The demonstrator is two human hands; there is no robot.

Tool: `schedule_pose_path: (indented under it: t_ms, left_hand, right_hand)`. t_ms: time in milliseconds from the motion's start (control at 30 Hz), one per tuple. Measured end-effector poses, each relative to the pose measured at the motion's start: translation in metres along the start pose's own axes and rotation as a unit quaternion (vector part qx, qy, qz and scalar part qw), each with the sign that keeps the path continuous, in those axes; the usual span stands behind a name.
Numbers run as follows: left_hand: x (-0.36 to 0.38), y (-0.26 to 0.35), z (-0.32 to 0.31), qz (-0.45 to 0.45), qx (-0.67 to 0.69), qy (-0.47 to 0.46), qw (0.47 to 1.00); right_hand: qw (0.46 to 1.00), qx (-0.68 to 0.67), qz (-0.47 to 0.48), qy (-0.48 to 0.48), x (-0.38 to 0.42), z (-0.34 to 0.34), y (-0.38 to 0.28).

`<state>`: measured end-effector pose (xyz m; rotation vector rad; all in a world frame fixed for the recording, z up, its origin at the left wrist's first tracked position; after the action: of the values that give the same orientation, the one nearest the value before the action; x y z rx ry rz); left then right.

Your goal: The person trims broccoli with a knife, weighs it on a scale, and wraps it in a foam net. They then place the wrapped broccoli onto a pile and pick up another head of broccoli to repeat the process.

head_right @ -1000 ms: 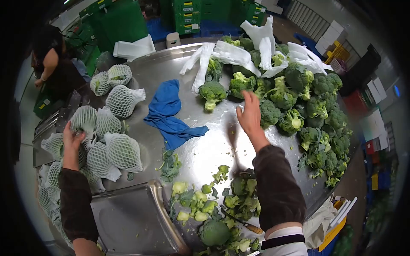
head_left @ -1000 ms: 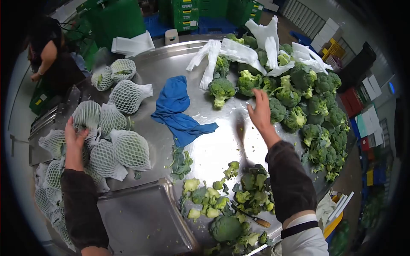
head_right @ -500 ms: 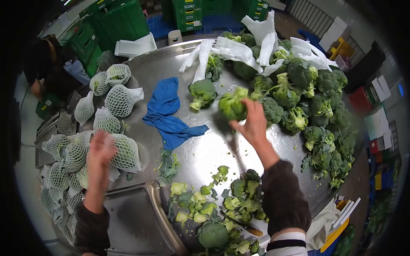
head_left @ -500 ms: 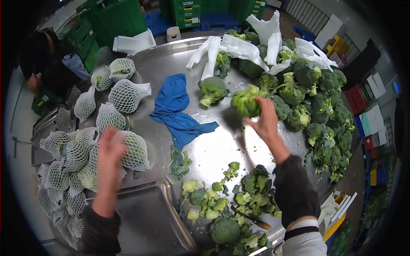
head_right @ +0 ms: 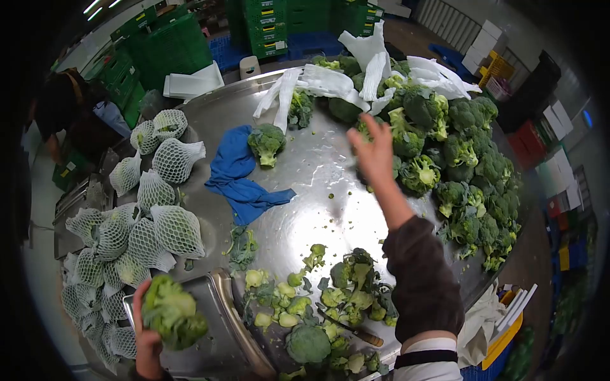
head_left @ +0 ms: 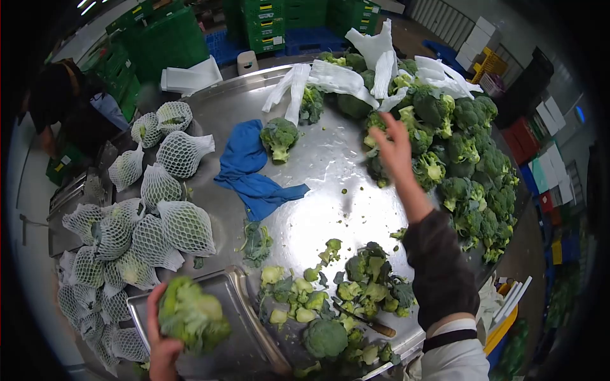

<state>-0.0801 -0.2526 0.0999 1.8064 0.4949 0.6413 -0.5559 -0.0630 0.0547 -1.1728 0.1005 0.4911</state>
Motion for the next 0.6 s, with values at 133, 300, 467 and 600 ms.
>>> schedule_pose_path:
  t_ms: [133,300,467,600]
  left_hand:
    - [0.046,0.02,0.051,-0.007,-0.452,-0.035,0.892]
    - [0.077,0.003,0.067,0.033,-0.481,0.001,0.876]
    - [0.086,0.002,0.046,-0.072,-0.556,0.041,0.827]
    - [0.079,-0.001,0.032,-0.065,-0.61,0.083,0.785]
  right_hand:
    - [0.984,0.154,-0.069,0.054,-0.077,0.008,0.038]
    - [0.973,0.157,0.098,0.141,-0.066,0.022,0.041]
    - [0.975,0.068,0.209,0.012,0.068,0.045,-0.053]
    - [0.957,-0.266,0.013,-0.117,0.164,0.039,-0.11]
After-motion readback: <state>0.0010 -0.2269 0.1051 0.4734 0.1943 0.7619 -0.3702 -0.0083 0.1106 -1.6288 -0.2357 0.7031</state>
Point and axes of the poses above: each hand's wrist, its own x-axis away from the middle knuckle, its own z-axis out of the back of the hand, y = z × x, the point moved 3 cm from there along -x, towards the middle knuckle, and after that the axes turned 1 degree about -z, right-handed, at the moved point
